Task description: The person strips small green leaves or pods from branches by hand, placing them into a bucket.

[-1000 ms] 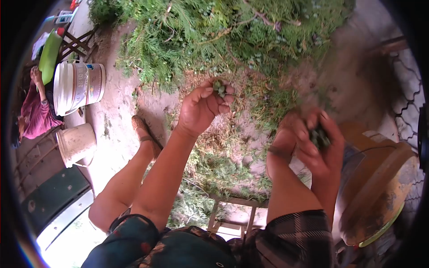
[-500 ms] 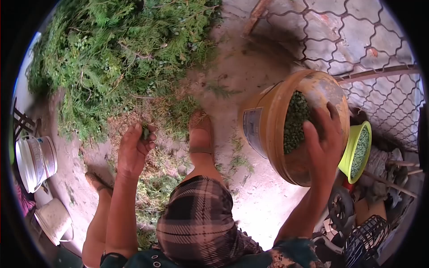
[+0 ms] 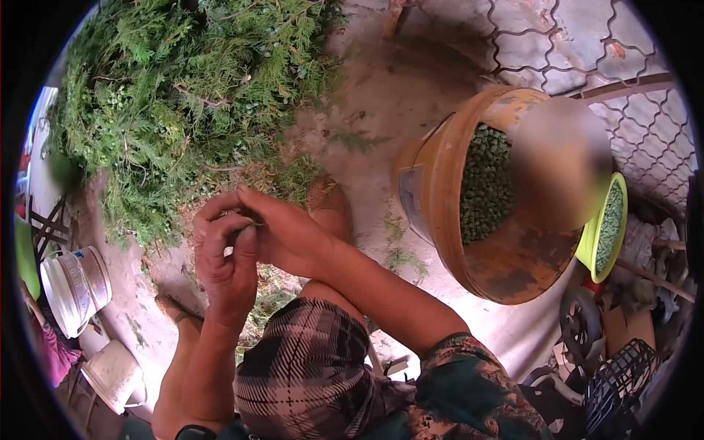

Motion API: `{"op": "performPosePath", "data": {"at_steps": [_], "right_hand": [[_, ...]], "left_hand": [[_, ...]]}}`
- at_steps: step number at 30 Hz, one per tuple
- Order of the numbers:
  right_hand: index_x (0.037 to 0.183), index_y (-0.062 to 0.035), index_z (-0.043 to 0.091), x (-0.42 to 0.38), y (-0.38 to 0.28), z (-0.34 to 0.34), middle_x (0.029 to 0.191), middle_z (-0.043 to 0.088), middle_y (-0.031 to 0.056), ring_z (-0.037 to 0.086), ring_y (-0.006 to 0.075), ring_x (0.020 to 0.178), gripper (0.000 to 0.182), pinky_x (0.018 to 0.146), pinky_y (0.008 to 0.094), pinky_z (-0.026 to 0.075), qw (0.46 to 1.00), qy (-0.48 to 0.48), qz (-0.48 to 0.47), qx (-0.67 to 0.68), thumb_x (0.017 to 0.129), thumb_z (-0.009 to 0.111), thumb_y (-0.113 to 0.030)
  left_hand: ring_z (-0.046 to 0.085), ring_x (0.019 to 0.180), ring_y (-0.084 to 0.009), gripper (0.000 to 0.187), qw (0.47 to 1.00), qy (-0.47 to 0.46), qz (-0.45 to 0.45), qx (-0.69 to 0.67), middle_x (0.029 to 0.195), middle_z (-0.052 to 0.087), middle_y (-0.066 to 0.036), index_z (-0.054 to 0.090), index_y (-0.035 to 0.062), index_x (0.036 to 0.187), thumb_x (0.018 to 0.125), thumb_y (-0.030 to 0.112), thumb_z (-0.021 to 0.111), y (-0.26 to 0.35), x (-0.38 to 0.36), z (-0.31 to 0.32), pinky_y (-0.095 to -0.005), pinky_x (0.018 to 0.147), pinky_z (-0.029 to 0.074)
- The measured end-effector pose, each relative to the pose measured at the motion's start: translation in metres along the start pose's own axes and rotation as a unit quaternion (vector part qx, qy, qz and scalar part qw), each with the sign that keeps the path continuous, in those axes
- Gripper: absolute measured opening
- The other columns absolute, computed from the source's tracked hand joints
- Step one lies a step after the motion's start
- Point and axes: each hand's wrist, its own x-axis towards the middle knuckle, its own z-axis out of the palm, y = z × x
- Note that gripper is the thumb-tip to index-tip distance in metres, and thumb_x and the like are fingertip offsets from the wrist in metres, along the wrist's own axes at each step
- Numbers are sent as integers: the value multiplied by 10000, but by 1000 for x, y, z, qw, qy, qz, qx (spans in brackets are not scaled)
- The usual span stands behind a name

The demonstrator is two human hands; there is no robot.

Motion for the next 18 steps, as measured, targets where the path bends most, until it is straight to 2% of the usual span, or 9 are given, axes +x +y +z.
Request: {"op": "performPosePath", "data": {"at_steps": [2,3,5,6,7,8,10,13,18], "right_hand": [[1109,-14,508,2,-1,-7,1072,548,93,574,197,948,348,807,366,509,999,6,12,46,939,459,-314],[1091,-27,523,0,-1,-14,1032,565,89,588,197,922,335,788,372,517,999,15,8,30,938,464,-318],[1067,-41,539,-2,7,-16,970,587,81,610,190,872,294,736,362,536,1000,22,-6,-13,929,491,-296],[1061,-42,540,-3,6,-16,947,593,77,618,184,848,267,703,346,547,999,21,-24,-43,921,513,-268],[1060,-40,538,-3,3,-10,944,598,66,621,160,810,253,642,309,555,996,29,-15,-80,912,532,-245],[1071,-31,533,-2,0,-8,898,590,61,610,137,758,260,609,292,553,995,36,7,-95,914,528,-239],[1094,-24,526,-1,-3,-12,826,574,47,581,115,675,285,555,268,525,989,48,51,-126,912,533,-244],[1106,-14,514,0,-9,-16,741,544,25,518,104,549,309,464,235,440,985,70,35,-153,897,563,-236],[1111,-13,501,24,-15,-17,716,513,15,500,93,548,309,454,227,432,972,62,68,-215,893,571,-221]], "left_hand": [[512,1063,-249,111,993,9,26,115,1145,526,-158,599,18,883,787,-34,581,5,6,2,-281,726,511],[498,1103,-287,101,997,44,-41,40,1155,532,-182,620,9,835,747,-34,595,3,7,3,-288,676,531],[446,1174,-335,112,993,37,5,115,1103,568,-170,632,7,857,746,-1,620,-8,12,-5,-398,905,426],[435,1192,-309,113,996,49,-74,32,1074,584,-154,636,14,862,750,15,627,-11,11,-5,-407,978,347],[478,1121,-206,94,982,48,-179,-27,1333,414,-171,613,15,898,811,38,588,-11,7,-6,-312,909,400],[565,951,-154,119,974,59,-186,-117,1179,532,-129,593,34,950,846,92,591,-20,6,-2,-277,776,472],[579,685,-102,202,836,17,-391,-386,925,588,-60,546,58,1046,888,179,575,-15,4,-3,-230,554,479],[518,512,-71,236,790,37,-367,-491,749,546,-7,500,79,1077,907,235,550,-25,1,9,-199,396,394],[560,559,-119,219,745,31,-392,-539,756,559,-26,502,95,1067,915,251,526,-43,3,-3,-268,442,430]]}}
